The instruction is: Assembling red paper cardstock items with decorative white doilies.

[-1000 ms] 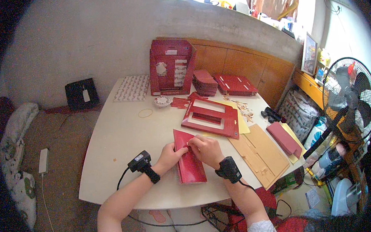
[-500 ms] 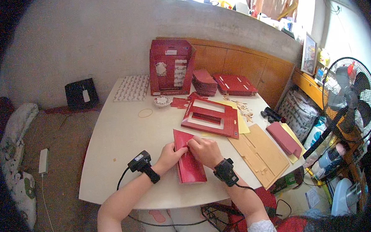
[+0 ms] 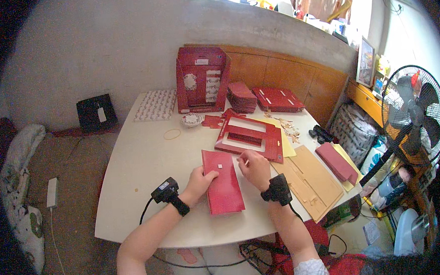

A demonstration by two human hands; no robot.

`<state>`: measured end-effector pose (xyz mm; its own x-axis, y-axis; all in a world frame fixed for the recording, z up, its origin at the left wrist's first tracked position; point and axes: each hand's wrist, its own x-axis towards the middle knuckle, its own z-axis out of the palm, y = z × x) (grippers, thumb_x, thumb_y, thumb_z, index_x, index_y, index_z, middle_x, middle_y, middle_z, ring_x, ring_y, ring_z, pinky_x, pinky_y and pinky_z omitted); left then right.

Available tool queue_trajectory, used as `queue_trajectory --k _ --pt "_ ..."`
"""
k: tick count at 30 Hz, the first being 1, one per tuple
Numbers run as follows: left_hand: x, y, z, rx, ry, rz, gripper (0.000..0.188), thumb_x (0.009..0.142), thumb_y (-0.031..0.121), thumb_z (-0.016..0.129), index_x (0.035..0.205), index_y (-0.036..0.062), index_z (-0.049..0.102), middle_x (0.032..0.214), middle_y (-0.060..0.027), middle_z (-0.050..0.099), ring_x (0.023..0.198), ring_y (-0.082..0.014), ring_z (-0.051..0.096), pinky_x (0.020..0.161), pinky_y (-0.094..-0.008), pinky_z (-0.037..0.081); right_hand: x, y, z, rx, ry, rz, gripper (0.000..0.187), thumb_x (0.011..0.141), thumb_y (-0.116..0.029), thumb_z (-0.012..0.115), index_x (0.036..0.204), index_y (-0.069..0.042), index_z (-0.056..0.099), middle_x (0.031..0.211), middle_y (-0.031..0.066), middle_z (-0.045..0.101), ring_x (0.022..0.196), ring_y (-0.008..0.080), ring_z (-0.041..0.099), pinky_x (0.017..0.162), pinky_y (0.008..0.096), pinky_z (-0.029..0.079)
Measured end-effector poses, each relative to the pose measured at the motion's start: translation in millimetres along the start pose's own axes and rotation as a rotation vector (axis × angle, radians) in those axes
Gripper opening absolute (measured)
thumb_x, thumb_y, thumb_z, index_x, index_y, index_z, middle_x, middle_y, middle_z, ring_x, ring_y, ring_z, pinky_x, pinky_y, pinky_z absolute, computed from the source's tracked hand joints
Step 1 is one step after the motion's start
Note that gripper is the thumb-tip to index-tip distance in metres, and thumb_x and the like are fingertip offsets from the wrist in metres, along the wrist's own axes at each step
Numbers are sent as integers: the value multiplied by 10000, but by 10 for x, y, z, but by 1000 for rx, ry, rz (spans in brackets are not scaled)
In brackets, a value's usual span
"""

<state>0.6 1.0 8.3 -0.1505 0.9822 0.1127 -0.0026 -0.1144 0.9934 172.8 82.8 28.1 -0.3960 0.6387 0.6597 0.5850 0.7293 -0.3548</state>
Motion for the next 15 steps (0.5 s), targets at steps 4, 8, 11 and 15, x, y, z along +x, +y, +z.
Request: queue_trajectory --k 4,8,11,15 --pt "7 39 -1 -6 98 -44 200 743 129 553 834 -48 566 737 -49 590 633 -102 543 563 -240 437 -2 159 -40 -125 -13 70 135 748 -169 546 754 -35 557 750 122 567 672 286 575 603 376 455" --pt "59 -51 -61 36 132 -67 197 729 138 559 797 -46 574 693 -46 586 606 -98 535 544 -238 425 18 184 -46 -119 -42 143 163 761 -191 528 750 -31 561 780 134 563 725 304 568 637 386 448" --pt "40 -12 -32 33 136 -47 200 725 148 558 781 -43 578 673 -47 584 598 -99 533 537 -241 421 18 231 -39 -118 -66 164 186 760 -210 528 753 -27 561 788 136 560 724 300 566 644 382 447" --pt "46 -26 -65 47 118 -29 201 730 148 555 788 -43 577 684 -46 587 597 -99 534 536 -241 423 23 288 -3 -76 -64 128 156 727 -174 528 752 -24 562 786 128 551 724 283 562 645 367 449"
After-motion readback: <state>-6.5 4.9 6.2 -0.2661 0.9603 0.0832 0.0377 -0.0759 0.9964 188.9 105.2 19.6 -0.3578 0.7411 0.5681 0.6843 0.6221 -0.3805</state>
